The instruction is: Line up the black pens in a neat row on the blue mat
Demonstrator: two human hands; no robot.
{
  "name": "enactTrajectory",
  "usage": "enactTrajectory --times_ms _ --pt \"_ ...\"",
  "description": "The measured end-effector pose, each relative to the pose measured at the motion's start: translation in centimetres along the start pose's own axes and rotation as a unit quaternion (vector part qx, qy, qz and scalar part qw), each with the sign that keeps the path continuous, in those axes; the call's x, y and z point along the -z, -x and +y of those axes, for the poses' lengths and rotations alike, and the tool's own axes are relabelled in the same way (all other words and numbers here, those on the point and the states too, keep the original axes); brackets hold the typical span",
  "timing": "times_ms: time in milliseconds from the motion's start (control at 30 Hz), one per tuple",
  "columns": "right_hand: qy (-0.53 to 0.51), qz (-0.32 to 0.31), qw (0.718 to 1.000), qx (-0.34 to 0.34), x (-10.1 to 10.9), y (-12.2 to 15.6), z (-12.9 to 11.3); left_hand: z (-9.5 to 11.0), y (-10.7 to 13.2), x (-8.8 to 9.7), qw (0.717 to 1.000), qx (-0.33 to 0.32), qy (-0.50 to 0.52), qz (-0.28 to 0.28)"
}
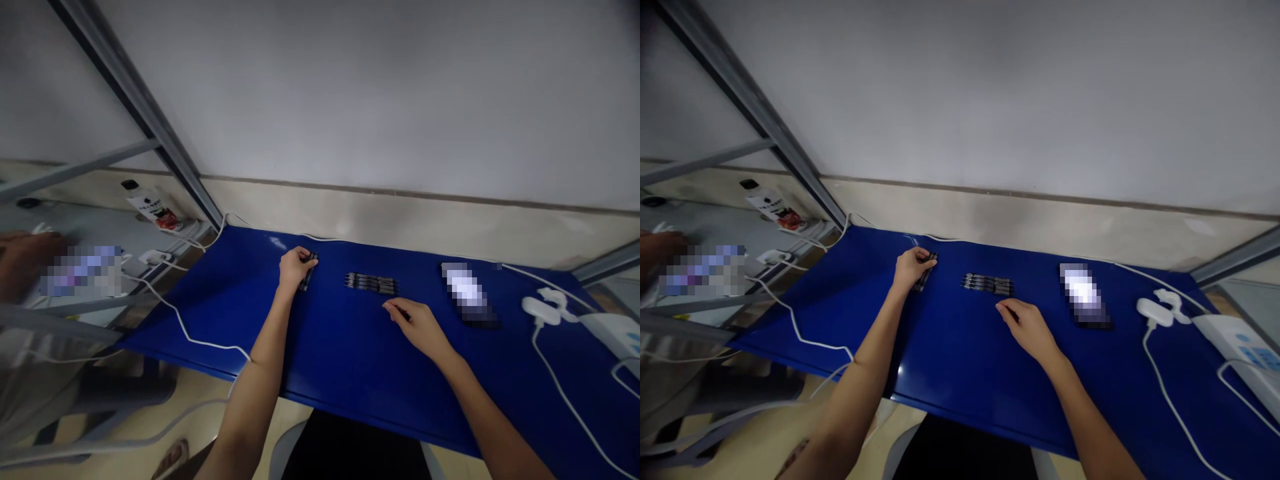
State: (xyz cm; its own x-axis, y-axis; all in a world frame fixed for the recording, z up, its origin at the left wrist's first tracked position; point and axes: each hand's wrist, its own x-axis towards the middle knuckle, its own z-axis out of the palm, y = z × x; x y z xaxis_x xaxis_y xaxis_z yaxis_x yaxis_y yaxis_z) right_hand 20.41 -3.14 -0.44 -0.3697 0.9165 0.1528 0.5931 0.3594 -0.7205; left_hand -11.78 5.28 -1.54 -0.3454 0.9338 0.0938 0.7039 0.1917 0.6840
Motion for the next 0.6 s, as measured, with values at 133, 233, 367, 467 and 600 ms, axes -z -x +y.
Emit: enactTrajectory --times_ms 133,233,367,467,600 --pt "0.020 0.020 1.000 -0.008 0.2 0.0 0.5 0.1 0.1 0.1 1.000 0.000 -0.008 0.004" --pt "0.038 0.039 0.998 -0.016 0.6 0.0 1.0 0.2 0.2 0.2 1.000 0.005 -0.016 0.002" --pt "0.053 0.059 0.997 -0.017 1.0 0.0 1.3 0.4 0.4 0.4 1.000 0.010 -0.018 -0.001" --pt "0.062 0.057 0.996 -0.016 1.0 0.0 1.3 0.4 0.4 0.4 1.000 0.009 -0.016 -0.004" --pt "0.067 0.050 0.996 -0.014 0.8 0.0 1.3 0.3 0.3 0.3 1.000 0.006 -0.019 -0.001"
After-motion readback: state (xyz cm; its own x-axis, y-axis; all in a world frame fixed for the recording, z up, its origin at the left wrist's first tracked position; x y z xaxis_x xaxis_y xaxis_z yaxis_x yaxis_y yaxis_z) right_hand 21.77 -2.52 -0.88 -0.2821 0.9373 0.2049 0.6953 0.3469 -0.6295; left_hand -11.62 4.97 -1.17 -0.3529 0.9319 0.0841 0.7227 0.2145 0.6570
